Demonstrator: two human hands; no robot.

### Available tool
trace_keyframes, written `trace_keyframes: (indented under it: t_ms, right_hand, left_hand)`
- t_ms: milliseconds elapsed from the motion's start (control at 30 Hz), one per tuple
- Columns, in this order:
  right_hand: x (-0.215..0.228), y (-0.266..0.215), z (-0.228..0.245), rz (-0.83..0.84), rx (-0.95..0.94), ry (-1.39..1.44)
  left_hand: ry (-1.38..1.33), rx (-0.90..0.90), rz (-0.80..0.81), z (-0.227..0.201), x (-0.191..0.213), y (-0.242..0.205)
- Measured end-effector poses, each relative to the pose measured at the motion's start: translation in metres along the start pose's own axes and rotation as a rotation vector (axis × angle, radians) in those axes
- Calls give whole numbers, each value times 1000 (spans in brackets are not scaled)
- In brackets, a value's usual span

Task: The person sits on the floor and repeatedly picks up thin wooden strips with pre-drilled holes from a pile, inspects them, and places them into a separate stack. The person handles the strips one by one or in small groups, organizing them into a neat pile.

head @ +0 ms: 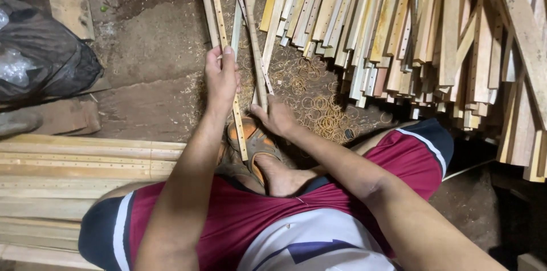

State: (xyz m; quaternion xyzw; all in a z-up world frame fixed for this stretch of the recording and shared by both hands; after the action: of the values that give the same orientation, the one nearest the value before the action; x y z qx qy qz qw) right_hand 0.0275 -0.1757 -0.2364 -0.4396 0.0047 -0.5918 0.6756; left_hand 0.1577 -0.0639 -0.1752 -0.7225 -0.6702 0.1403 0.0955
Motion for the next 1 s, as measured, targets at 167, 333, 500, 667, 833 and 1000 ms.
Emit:
trace_keyframes:
  t_ms: [167,333,500,667,833,1000]
  right_hand:
    - [16,46,-36,-270,40,-95]
    - [8,64,-54,-168,61,-300]
    - [27,37,2,-232,37,92]
    - [16,87,-41,-245,-173,86]
    - [9,112,-75,-346,-173,236]
    - [46,80,-81,-615,-72,417]
  left_hand:
    - [-7,13,-15,0,9,-1]
    - [-24,25,-23,-5,14,-5]
    - [-32,0,-27,1,24,-3]
    - [-42,15,-38,-7,26,-9]
    - [-78,8,-40,-4,32,-4]
    - [-84,7,-61,0,29,-1]
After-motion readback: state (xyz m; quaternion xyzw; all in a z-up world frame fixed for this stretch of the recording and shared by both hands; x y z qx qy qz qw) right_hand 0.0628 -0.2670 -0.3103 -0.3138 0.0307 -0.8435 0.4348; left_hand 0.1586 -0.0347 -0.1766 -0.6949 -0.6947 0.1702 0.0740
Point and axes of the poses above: each hand's wrist, its own y-axis towards the middle knuckle, its own x-axis out of the back of the hand, z = x × y, the point moved 10 cm from there along y, towards the middle knuckle, and after that the axes turned 1 degree about x, right-handed, at the moved point
